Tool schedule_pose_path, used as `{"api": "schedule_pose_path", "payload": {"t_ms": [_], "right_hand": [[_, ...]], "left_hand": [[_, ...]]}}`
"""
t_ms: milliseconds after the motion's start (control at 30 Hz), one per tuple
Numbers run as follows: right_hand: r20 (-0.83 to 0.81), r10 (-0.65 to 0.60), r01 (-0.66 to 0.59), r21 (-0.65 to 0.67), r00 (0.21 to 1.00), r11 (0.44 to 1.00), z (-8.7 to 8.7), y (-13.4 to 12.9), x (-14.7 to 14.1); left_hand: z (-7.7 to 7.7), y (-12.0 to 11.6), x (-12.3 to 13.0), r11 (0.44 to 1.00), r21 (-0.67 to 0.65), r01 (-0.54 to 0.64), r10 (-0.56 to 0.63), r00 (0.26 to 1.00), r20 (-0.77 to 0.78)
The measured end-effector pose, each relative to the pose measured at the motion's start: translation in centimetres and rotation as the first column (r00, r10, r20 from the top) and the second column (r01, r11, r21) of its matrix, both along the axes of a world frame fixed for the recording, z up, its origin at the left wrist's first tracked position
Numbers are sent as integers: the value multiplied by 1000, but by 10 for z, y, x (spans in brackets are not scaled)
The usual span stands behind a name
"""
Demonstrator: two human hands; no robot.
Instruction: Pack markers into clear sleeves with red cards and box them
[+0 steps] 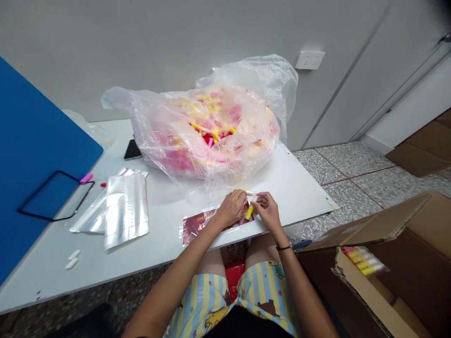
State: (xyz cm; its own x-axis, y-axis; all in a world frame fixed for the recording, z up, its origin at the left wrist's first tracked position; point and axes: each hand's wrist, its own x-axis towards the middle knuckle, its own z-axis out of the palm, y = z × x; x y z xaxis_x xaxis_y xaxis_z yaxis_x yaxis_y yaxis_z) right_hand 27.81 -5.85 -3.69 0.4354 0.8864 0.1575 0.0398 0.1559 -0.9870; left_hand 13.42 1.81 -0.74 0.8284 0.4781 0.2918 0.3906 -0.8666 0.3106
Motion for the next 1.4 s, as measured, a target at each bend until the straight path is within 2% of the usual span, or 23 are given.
{"api": "schedule_pose_path", "payload": {"t_ms": [200,433,600,767,833,867,933,967,1033,1100,1133,1167,1200,1267,1333,1400], "right_hand": [[191,60,-48,-64,980,997,4,1,-3],[-37,61,-69,-291,997,954,8,9,-5],[12,128,-119,-298,992,947,11,10,-5],[183,291,-235,-275,939,932,11,12,-4],[157,328,-275,-285,931,918,11,13,-4],[143,314,-265,-285,939,921,11,13,-3],[232,203,-140,-262,951,955,14,15,0],[343,121,-43,-226,932,973,16,17,3],[600,-8,99,-119,800,988,19,21,9],[768,-23,119,-69,640,991,20,27,14],[803,-6,107,-72,596,992,20,29,17],[811,8,97,-79,585,992,20,30,19],[794,13,89,-84,608,993,19,30,21],[682,-4,73,-71,732,995,19,28,25],[465,-43,74,-49,884,996,21,22,28],[233,-94,103,-28,968,994,24,15,31]], "left_hand": [[2,-1,0,1000,-7,1,-1,999,-32],[-2,-1,0,1000,14,-25,25,999,-35],[-5,1,0,1000,0,-21,21,999,-28],[-7,2,1,999,-18,-31,31,999,-15],[-8,3,1,999,-19,-32,32,999,-8],[-9,3,1,999,-17,-31,31,999,-7],[-9,3,0,1000,-9,-28,27,1000,-6],[-9,3,0,1000,-4,-25,25,1000,-5],[-9,3,0,1000,4,-24,24,1000,-3],[-9,3,0,1000,6,-28,28,1000,-2],[-9,3,0,1000,5,-29,29,1000,-3],[-9,3,1,1000,4,-31,31,1000,-3],[-8,3,1,1000,3,-31,31,1000,-2],[-8,3,1,1000,1,-31,31,1000,1],[-7,2,1,1000,-3,-31,31,1000,2],[-7,2,0,999,-9,-31,31,1000,4]]}}
